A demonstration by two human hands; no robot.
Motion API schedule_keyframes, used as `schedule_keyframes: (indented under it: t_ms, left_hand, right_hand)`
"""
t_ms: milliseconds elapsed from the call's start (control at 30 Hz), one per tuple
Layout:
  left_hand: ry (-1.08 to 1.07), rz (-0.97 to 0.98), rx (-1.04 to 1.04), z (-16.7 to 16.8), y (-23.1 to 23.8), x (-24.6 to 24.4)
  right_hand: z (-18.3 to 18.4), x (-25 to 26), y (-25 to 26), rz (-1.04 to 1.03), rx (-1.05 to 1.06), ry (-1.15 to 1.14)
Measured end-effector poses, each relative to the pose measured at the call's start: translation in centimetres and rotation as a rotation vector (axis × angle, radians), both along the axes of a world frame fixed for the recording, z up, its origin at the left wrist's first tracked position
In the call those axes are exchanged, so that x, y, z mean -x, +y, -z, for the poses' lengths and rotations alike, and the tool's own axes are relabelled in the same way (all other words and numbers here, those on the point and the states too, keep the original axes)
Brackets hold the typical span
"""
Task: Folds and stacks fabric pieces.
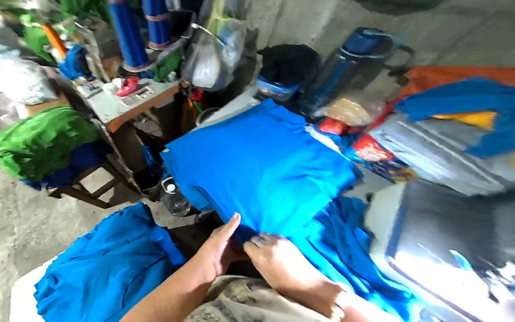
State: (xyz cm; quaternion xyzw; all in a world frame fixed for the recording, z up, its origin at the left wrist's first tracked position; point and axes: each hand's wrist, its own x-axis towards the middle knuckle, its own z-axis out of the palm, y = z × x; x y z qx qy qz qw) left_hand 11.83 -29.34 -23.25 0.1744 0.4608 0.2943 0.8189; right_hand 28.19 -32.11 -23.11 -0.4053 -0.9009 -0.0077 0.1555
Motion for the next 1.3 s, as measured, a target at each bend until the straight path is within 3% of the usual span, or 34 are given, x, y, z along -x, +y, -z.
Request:
schedule_keyframes:
  t_ms: [67, 167, 367, 533, 600, 633, 733, 767, 833, 933, 967, 1033, 1100, 1233, 1300]
  left_hand:
    - [0.087, -0.102, 0.02, 0.3, 0.0, -1.4]
    - [0.198, -0.08, -0.072, 1.4, -0.3, -1.3]
    - [0.297, -0.042, -0.057, 2.2, -1.1, -0.8]
    - [0.419, -0.05, -0.07, 1.8, -1.1, -1.1]
    - [0.605, -0.034, -0.269, 1.9, -2.0, -0.8]
    - [0.741, -0.058, -0.476, 2.4, -2.7, -0.7]
    - [1.059, -0.116, -1.327, 4.3, -3.2, -1.0]
    - [1.05, -0.027, -1.512, 3.8, -3.0, -1.7]
    - [0.987, 0.347, -1.705, 1.5, -2.8, -4.0]
    - [0.928, 1.059, -1.614, -1.2, -2.2, -7.5]
    - [0.92, 1.17, -1.574, -1.6, -2.0, -8.1]
    - [0.888, 1.146, -1.575, -1.7, -1.8, -8.5]
    - [0.79, 1.071, -1.456, -2.1, -1.4, -8.1]
    - [0.576, 0.623, -1.219, -0.8, -1.6, -7.6]
    - [0.569, 0.481, -1.27, -1.6, -1.2, -7.3]
  right_hand:
    - [0.1, -0.6, -0.8, 0.025, 0.08, 0.02]
    - [-1.0, -3.6, -3.2, 0.151, 0.173, 0.104]
    - [-4.9, -13.2, -11.6, 0.869, 0.035, 0.269]
    - [-4.8, -14.8, -14.2, 1.061, 0.126, 0.292]
    - [-4.2, -13.5, -13.8, 1.116, 0.228, 0.267]
    - [-3.4, -13.0, -13.4, 1.132, 0.216, 0.251]
    - [-1.1, -12.0, -12.1, 1.174, 0.153, 0.218]
    - [-0.9, -11.7, -11.8, 1.185, 0.178, 0.243]
    - [-1.1, -11.5, -11.6, 1.172, 0.209, 0.364]
    - [-2.8, -12.7, -11.8, 1.153, 0.324, 0.784]
    - [-3.6, -13.1, -11.8, 1.129, 0.364, 1.016]
    - [-5.2, -13.8, -11.9, 0.927, 0.422, 1.417]
    - [-7.5, -13.4, -11.9, 0.786, 0.477, 1.634]
    - [-10.3, -12.5, -11.2, 0.808, 0.515, 1.755]
    - [-12.4, -11.6, -10.2, 0.912, 0.413, 1.695]
